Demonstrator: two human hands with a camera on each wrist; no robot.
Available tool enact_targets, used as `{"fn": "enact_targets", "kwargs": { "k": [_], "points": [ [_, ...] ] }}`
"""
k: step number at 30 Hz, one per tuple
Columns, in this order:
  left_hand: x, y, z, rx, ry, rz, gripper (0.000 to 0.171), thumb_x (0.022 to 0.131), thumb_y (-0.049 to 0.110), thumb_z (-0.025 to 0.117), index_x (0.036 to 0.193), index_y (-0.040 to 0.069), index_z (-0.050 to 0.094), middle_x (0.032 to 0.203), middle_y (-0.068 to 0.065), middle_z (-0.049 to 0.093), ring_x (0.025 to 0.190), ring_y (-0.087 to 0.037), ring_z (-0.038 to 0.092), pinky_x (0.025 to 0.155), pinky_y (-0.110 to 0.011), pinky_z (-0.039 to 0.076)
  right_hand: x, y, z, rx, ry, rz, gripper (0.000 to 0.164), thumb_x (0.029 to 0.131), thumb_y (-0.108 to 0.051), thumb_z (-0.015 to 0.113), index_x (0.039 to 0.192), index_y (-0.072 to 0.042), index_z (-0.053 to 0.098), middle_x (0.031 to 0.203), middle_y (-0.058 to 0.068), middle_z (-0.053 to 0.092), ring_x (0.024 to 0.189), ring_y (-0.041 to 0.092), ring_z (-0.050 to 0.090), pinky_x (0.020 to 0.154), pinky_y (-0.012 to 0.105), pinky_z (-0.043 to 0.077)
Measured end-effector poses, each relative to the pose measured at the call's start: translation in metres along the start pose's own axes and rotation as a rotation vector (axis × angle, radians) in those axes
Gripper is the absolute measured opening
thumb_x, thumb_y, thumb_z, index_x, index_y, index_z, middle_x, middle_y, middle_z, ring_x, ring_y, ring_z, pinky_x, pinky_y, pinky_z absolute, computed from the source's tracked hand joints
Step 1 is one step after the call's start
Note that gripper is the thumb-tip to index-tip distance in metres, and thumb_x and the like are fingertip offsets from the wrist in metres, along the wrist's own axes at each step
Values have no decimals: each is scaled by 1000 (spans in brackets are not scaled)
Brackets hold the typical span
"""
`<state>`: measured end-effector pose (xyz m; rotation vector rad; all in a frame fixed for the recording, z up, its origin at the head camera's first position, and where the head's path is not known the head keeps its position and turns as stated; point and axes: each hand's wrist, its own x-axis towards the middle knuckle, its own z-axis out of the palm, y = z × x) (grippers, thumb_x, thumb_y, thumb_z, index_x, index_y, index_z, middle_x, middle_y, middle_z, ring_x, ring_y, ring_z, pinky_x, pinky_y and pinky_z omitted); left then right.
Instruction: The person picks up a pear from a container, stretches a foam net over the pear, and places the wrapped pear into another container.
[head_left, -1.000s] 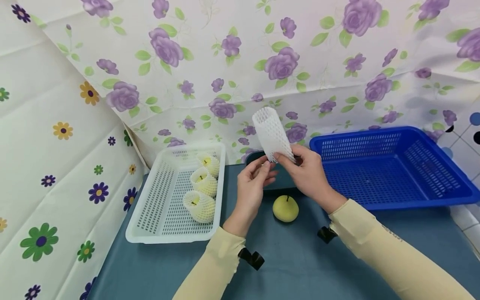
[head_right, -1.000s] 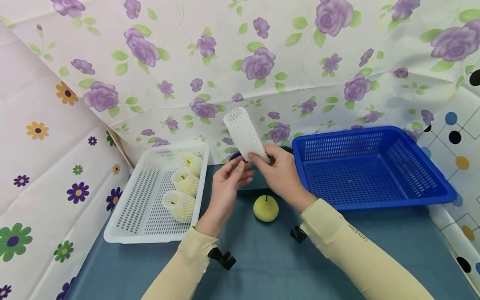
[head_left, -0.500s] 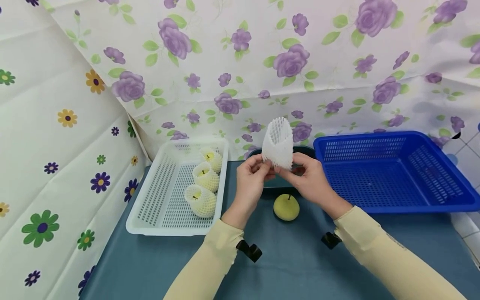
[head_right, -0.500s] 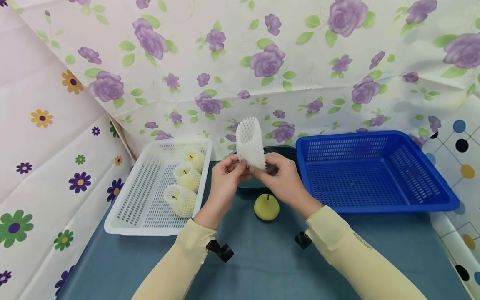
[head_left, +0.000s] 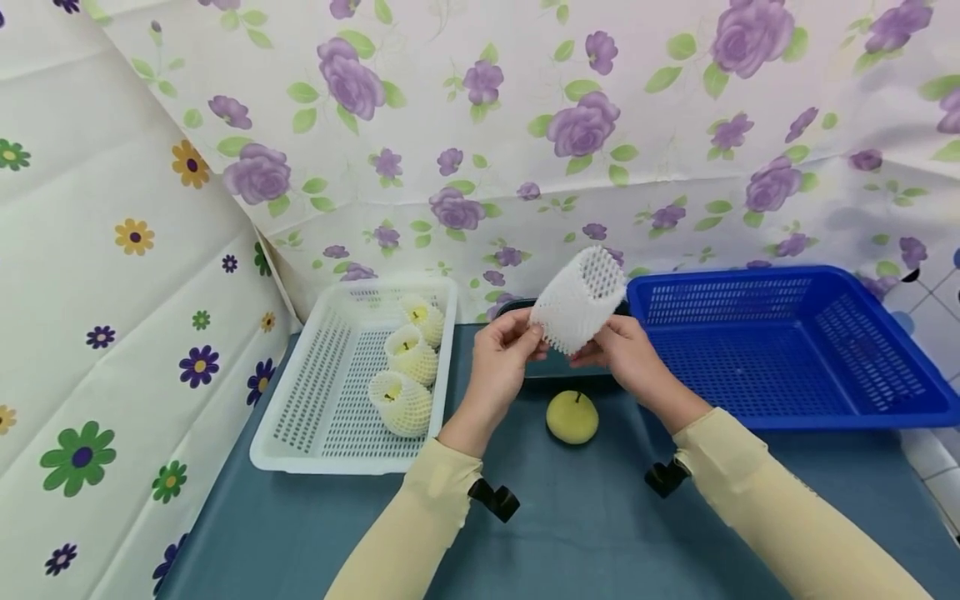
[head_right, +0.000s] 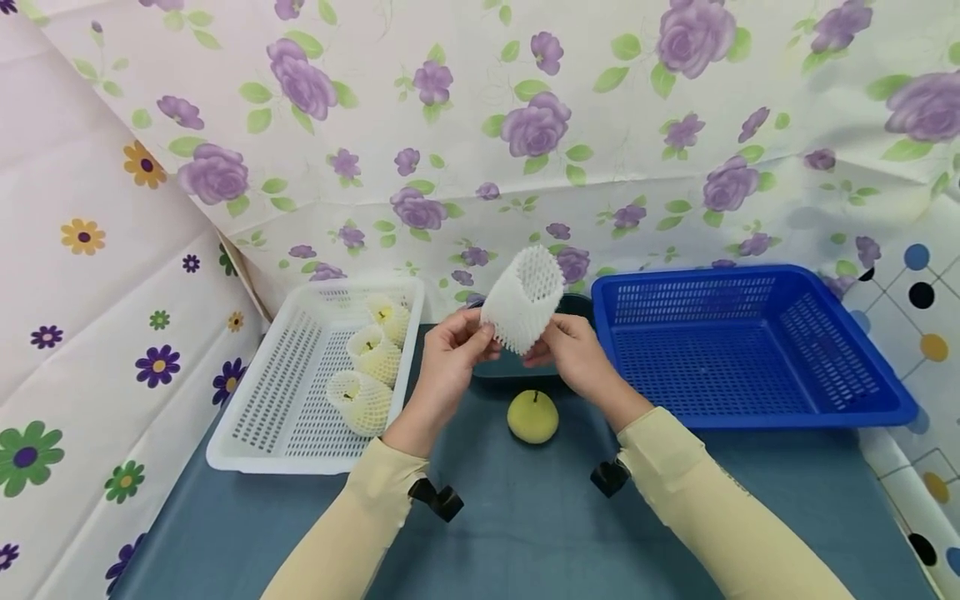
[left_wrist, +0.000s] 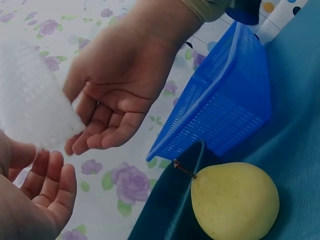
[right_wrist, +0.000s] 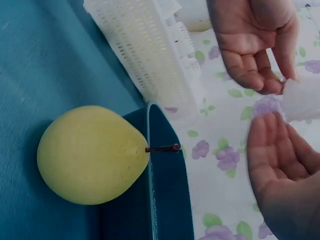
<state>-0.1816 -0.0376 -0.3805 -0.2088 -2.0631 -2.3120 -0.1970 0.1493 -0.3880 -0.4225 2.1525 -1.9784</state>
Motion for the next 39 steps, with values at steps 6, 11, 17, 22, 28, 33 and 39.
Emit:
{"fn": "enact_targets", "kwargs": {
  "k": [6,11,17,22,28,33,39],
  "points": [
    [1,-4,3,79,-17,-6,25,91,8,59,116,9,66,104,-12,65,83,-10,62,74,-27,55,-1,-1,6,38,-128,95,36,99,-23,45,120,5,54,94,9,65,79,18,66,76,37,57],
    [-2,-8,2,338,20,240,17,89,8,63,105,4,68,98,-12,69,89,-12,64,75,-22,52,-1,-2,10,-27,-100,84,37,95,-32,54,112,0,62,99,6,65,86,16,65,77,35,57],
    [-6,-11,2,504,28,361,18,88,11,64,104,1,66,99,-13,69,95,-23,65,80,-29,53,0,-2,13,-171,0,42,36,84,-48,64,98,-15,70,95,5,69,87,19,63,75,39,55],
    [-9,4,5,333,37,191,20,90,7,60,109,1,64,98,-17,66,83,-19,64,71,-22,52,1,0,12,-233,123,-30,29,81,-40,71,94,-14,70,95,4,69,83,17,65,70,32,56],
    [-11,16,7,225,97,33,21,93,5,55,112,3,63,95,-17,64,69,-8,60,64,-22,51,0,0,12,-224,203,-122,18,81,-27,73,85,-12,66,84,4,67,75,13,65,68,26,55],
    [-11,13,6,142,82,-18,23,93,6,55,115,2,61,101,-21,62,79,-14,61,76,-32,54,-1,-5,11,-123,215,-205,6,85,-5,62,83,-6,56,66,4,53,54,13,44,49,26,41],
    [-12,15,8,115,-209,-35,41,97,13,50,138,10,43,131,-15,50,117,-21,53,95,-30,47,-5,-6,9,38,126,-181,15,93,-4,52,105,0,58,75,-4,62,62,7,58,54,21,49]
  ]
}}
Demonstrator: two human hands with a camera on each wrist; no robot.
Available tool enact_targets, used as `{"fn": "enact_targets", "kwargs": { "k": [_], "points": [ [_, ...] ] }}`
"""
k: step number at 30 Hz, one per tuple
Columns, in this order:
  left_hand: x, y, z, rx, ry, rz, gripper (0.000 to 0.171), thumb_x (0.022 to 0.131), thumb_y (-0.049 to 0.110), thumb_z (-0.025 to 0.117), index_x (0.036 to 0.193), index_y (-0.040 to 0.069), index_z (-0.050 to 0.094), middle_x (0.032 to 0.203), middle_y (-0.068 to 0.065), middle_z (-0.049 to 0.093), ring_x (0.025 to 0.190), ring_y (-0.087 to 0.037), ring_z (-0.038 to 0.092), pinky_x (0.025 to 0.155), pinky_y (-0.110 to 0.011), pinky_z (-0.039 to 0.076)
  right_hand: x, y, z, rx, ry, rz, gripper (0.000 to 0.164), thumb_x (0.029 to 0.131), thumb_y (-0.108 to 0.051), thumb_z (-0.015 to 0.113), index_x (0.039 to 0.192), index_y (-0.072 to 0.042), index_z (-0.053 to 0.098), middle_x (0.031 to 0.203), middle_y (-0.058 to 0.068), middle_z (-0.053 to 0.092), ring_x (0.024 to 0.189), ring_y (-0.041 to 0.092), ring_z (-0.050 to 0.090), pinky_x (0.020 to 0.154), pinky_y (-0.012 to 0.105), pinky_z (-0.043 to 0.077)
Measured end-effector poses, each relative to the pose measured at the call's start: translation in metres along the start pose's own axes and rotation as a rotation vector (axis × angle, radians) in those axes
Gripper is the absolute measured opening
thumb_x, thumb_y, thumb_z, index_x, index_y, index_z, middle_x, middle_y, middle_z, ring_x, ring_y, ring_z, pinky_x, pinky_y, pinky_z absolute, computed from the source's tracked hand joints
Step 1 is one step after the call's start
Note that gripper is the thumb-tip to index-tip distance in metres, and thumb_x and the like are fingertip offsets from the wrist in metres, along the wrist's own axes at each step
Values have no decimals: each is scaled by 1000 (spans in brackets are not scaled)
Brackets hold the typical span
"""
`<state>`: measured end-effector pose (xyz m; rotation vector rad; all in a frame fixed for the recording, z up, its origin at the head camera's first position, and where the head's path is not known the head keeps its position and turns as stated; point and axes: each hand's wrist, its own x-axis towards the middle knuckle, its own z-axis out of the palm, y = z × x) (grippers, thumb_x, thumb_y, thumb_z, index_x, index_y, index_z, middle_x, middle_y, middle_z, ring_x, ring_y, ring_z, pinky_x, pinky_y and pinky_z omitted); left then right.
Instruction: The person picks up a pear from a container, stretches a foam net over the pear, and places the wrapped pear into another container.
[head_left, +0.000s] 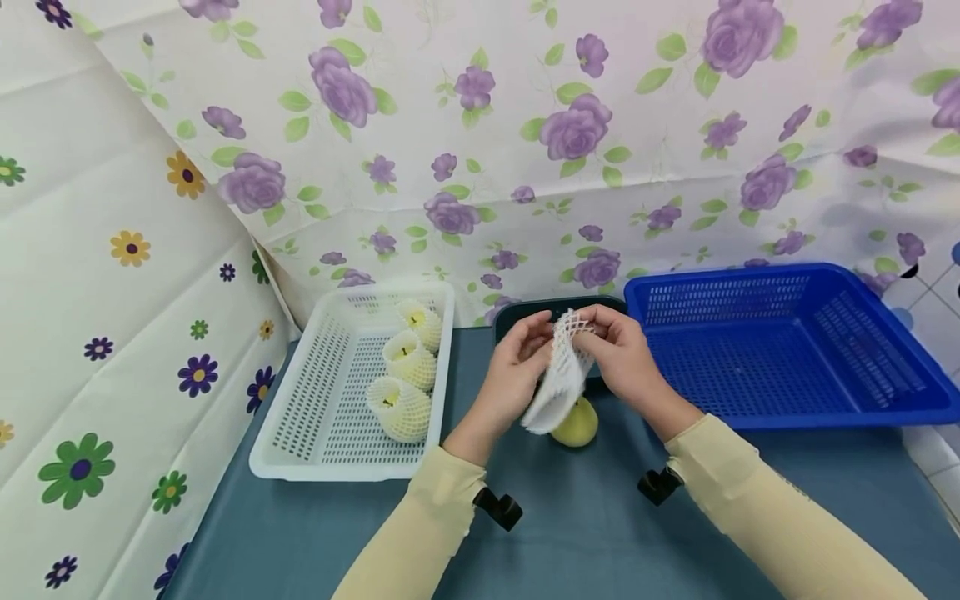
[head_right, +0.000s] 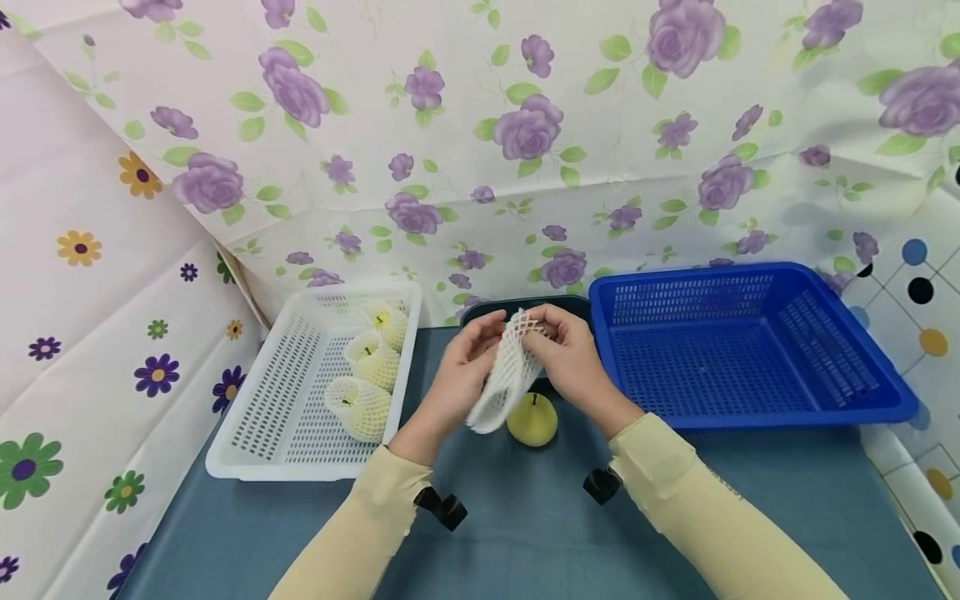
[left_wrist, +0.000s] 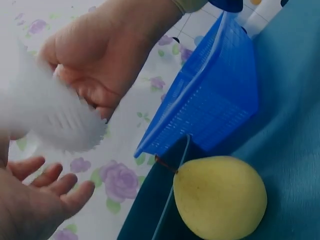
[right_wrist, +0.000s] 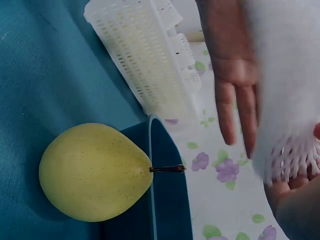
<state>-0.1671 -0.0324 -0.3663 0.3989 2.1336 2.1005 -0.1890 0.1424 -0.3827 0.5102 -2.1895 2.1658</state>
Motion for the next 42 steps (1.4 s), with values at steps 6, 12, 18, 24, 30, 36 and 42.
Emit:
{"fn": "enact_targets", "kwargs": {
  "k": [6,12,18,24,30,36,42],
  "points": [
    [-1,1,0,-102,-101,-32,38,97,13,51,134,4,47,121,-13,56,106,-13,58,92,-27,49,-2,2,-1,66,-113,34,32,99,-14,47,122,8,52,89,-4,68,72,9,66,63,24,56],
    [1,0,-4,-99,38,-78,25,91,15,61,112,2,63,92,-2,65,84,-12,62,81,-38,54,-2,0,-7,-17,-78,95,32,96,-25,53,116,-1,60,97,-6,68,84,10,66,71,26,56],
    [6,-17,-4,-175,99,-202,24,90,20,64,108,5,65,87,3,66,73,-8,61,65,-27,53,-7,-1,-16,-40,-78,199,39,95,-38,51,115,-6,60,96,-1,65,87,11,63,74,29,55],
    [9,-42,2,-206,154,-317,25,85,29,69,102,11,68,91,-1,67,73,-10,59,60,-25,52,-13,14,-19,-144,-90,311,15,95,-14,50,103,-3,57,88,1,58,75,11,54,65,29,49],
    [4,-61,10,-161,168,-399,24,84,30,70,100,12,69,92,-1,65,72,-11,57,59,-24,51,-27,34,-14,-246,-45,322,14,91,-5,49,100,-2,59,94,9,60,80,13,52,68,29,47],
    [2,-78,15,-133,196,-422,24,84,29,71,97,10,68,85,2,63,66,-9,54,55,-23,47,-45,50,-3,-239,20,358,35,89,-3,49,124,0,54,118,18,60,89,10,56,69,27,50],
    [1,-88,17,-105,205,-424,21,85,28,69,96,9,68,84,2,62,64,-8,52,54,-23,45,-50,61,3,-314,54,390,34,91,-6,47,124,-3,54,116,15,60,92,19,54,71,27,47]
  ]
}}
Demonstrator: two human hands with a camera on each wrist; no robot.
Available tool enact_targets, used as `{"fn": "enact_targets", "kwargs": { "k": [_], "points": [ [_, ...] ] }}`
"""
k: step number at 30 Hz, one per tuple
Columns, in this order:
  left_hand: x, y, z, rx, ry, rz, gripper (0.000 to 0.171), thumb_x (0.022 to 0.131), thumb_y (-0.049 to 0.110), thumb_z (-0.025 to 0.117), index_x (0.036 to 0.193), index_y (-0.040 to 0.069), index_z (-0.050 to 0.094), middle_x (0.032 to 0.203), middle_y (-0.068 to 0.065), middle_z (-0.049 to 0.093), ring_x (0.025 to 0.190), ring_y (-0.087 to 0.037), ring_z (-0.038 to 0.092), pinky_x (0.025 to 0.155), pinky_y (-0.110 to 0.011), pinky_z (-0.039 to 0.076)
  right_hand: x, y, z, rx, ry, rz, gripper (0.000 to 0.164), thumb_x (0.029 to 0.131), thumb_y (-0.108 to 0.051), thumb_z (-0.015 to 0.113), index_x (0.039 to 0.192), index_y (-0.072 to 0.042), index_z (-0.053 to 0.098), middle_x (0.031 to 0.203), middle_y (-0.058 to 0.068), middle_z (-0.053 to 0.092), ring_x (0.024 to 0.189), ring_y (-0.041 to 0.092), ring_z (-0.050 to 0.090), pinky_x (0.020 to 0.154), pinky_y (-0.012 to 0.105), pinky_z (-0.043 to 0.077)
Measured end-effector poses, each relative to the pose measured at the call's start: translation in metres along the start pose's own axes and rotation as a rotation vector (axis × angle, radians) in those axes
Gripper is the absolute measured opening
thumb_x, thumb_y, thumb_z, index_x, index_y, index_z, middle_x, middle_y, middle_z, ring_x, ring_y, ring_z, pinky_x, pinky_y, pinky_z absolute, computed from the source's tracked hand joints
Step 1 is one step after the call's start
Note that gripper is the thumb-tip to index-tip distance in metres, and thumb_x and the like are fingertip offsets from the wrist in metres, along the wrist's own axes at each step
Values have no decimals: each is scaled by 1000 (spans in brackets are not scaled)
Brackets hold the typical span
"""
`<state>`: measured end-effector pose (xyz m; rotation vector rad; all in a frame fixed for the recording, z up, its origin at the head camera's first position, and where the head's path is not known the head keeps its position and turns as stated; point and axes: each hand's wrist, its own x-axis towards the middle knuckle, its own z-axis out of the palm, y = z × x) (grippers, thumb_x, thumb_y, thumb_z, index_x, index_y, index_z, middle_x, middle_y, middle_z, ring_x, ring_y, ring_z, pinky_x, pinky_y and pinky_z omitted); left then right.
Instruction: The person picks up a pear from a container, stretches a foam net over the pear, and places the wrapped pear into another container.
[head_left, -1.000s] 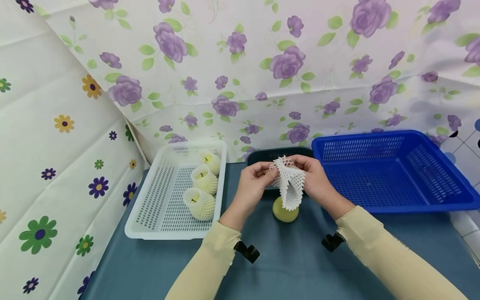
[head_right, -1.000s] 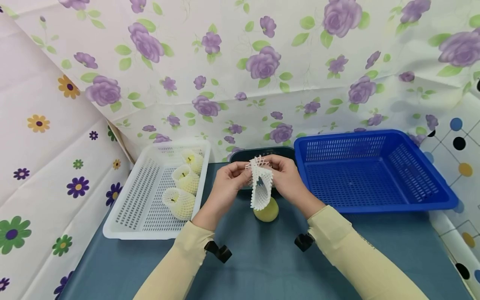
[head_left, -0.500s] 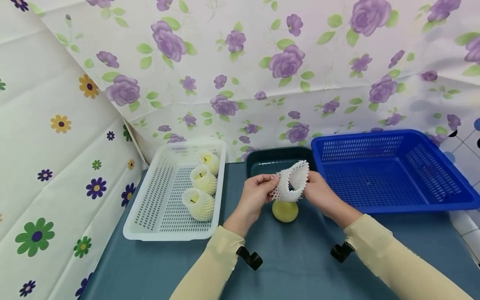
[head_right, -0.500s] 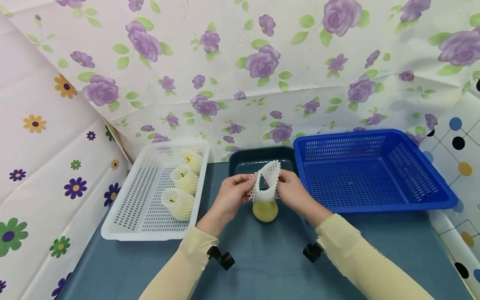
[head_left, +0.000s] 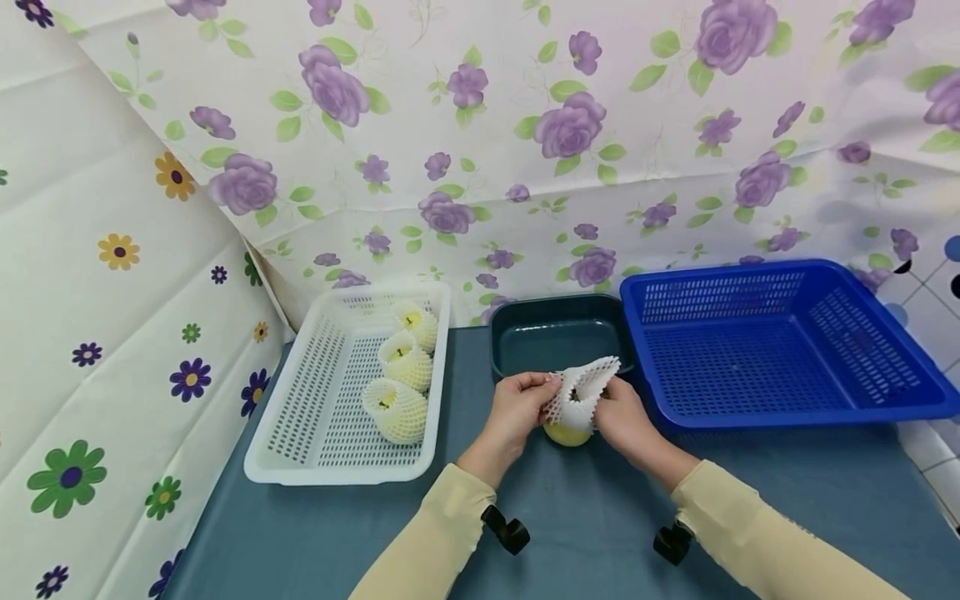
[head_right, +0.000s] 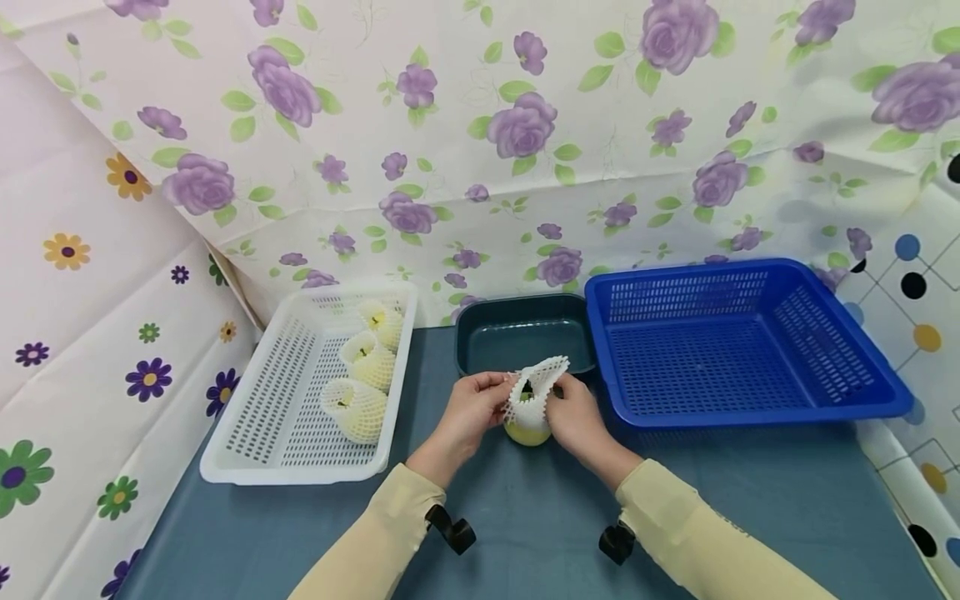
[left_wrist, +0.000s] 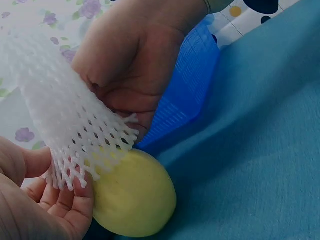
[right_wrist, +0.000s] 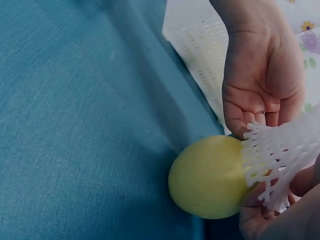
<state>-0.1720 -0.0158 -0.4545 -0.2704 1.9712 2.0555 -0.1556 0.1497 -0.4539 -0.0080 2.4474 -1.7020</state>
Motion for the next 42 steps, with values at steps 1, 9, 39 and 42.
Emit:
{"fn": "enact_targets", "kwargs": {
  "k": [1,9,39,42],
  "points": [
    [0,-1,0,3,2,4,21,85,27,69,96,9,68,84,2,63,64,-8,52,54,-23,45,0,1,1,-4,3,8,33,93,-9,45,125,-4,54,118,14,60,97,19,55,74,27,48],
    [0,-5,-3,12,-6,9,21,86,25,68,99,8,69,84,2,64,65,-7,55,55,-23,48,3,7,3,26,16,24,30,99,-18,40,121,-7,56,115,14,63,98,19,60,76,28,51],
    [8,-23,-12,47,-3,-18,15,89,19,64,98,9,70,84,-2,64,62,-9,59,53,-26,54,5,36,9,36,68,88,24,99,-17,42,113,-5,57,94,11,56,67,15,53,57,30,49],
    [8,-23,-13,53,-2,-18,15,89,18,64,98,9,70,84,-3,64,62,-9,59,54,-27,54,5,39,9,37,68,103,25,100,-19,42,114,-6,57,92,10,56,68,16,54,60,32,50]
  ]
}}
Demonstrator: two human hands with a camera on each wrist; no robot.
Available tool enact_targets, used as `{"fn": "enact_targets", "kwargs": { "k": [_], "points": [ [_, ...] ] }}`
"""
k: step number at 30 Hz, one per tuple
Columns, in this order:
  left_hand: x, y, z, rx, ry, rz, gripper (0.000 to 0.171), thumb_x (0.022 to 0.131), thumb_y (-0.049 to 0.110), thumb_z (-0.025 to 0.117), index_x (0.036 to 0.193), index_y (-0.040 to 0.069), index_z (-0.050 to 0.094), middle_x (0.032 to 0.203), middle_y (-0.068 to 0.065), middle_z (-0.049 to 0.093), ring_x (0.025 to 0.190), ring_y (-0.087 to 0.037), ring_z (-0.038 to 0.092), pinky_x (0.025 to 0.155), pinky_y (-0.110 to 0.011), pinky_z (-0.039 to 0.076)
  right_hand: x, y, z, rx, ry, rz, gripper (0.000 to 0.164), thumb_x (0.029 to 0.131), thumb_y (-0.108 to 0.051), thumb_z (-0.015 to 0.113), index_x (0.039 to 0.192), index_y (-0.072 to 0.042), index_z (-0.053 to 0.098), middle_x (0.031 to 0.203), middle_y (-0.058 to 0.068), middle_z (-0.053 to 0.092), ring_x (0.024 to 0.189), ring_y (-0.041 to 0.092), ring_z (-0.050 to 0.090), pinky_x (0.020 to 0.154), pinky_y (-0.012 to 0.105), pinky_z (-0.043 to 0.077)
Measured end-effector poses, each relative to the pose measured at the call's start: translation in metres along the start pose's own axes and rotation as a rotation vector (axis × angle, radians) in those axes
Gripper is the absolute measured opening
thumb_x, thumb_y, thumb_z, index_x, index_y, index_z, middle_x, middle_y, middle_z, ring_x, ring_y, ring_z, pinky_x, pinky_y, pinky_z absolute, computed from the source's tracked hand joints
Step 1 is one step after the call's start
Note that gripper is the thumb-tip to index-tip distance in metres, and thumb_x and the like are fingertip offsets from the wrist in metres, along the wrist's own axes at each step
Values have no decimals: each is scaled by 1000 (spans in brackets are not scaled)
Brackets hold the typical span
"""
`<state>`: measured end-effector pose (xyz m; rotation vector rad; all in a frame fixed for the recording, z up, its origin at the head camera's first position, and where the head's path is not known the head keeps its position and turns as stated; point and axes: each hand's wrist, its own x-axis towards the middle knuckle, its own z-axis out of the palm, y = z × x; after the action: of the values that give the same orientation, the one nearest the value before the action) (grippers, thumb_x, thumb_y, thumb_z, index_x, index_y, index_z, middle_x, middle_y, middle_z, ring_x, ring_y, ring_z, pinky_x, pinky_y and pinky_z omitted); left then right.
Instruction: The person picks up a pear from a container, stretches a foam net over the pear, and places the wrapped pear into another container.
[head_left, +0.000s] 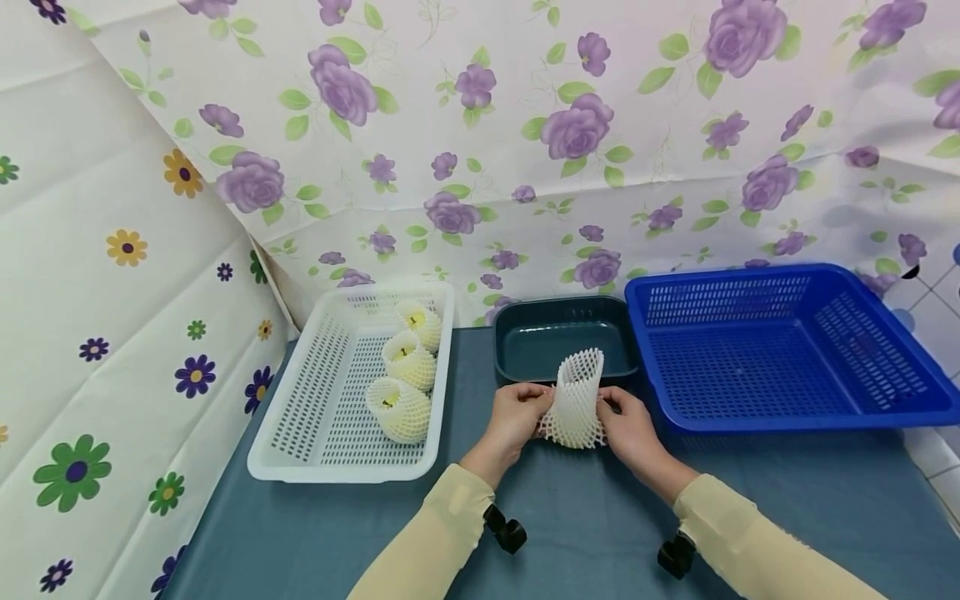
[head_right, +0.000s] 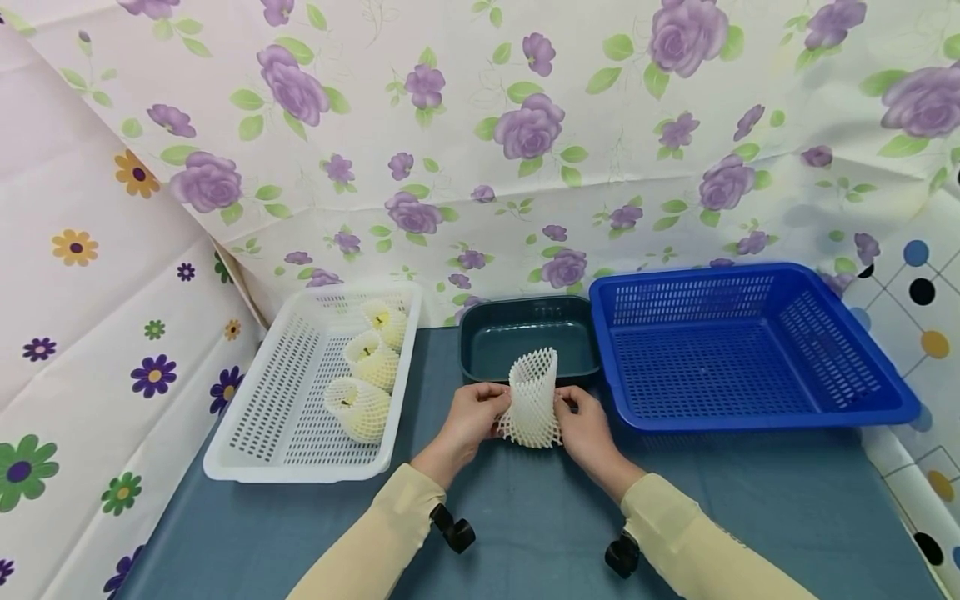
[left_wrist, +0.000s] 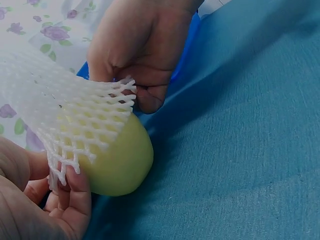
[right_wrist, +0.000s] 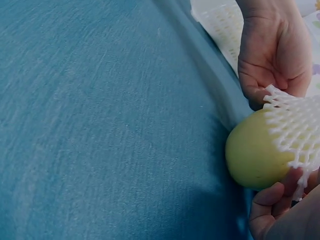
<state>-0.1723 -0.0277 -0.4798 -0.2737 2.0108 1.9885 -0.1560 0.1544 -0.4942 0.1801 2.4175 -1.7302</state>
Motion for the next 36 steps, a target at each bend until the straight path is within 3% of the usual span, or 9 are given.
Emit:
{"fn": "enact_targets", "kwargs": {
  "k": [8,17,23,28,33,36],
  "points": [
    [2,-3,0,9,13,6,14,90,15,61,98,8,70,83,-4,65,59,-9,59,53,-27,54,0,4,2,-29,62,1,25,100,-18,42,114,-6,59,99,12,57,74,17,54,63,31,51],
    [7,-12,-2,10,31,24,19,89,20,64,99,4,69,82,-5,66,59,-9,60,53,-26,54,2,9,0,-81,90,-39,24,98,-20,48,111,-5,60,94,12,60,75,16,54,61,26,47],
    [5,-10,-6,74,60,48,20,87,20,66,98,3,67,84,-7,68,65,-11,62,61,-32,57,-1,8,-2,-85,101,-74,27,98,-25,48,114,-6,59,104,12,62,88,19,57,69,24,47],
    [0,-5,-8,198,76,121,19,87,16,66,100,3,67,86,-8,66,71,-14,63,65,-32,55,-5,4,-7,-74,111,-105,27,100,-19,44,121,-8,56,116,12,62,100,23,59,76,24,47],
    [-6,3,-12,313,106,200,17,86,10,65,102,5,70,94,-7,68,79,-12,63,65,-24,52,-9,1,-10,-60,66,-167,33,94,-4,45,126,-7,54,126,12,59,110,24,58,88,36,49],
    [-10,9,-15,291,68,218,21,85,4,64,106,4,69,103,-11,69,89,-16,66,71,-26,54,-12,1,-11,-66,5,-204,43,89,0,48,132,-9,50,133,10,54,121,26,53,97,45,45]
  ]
}}
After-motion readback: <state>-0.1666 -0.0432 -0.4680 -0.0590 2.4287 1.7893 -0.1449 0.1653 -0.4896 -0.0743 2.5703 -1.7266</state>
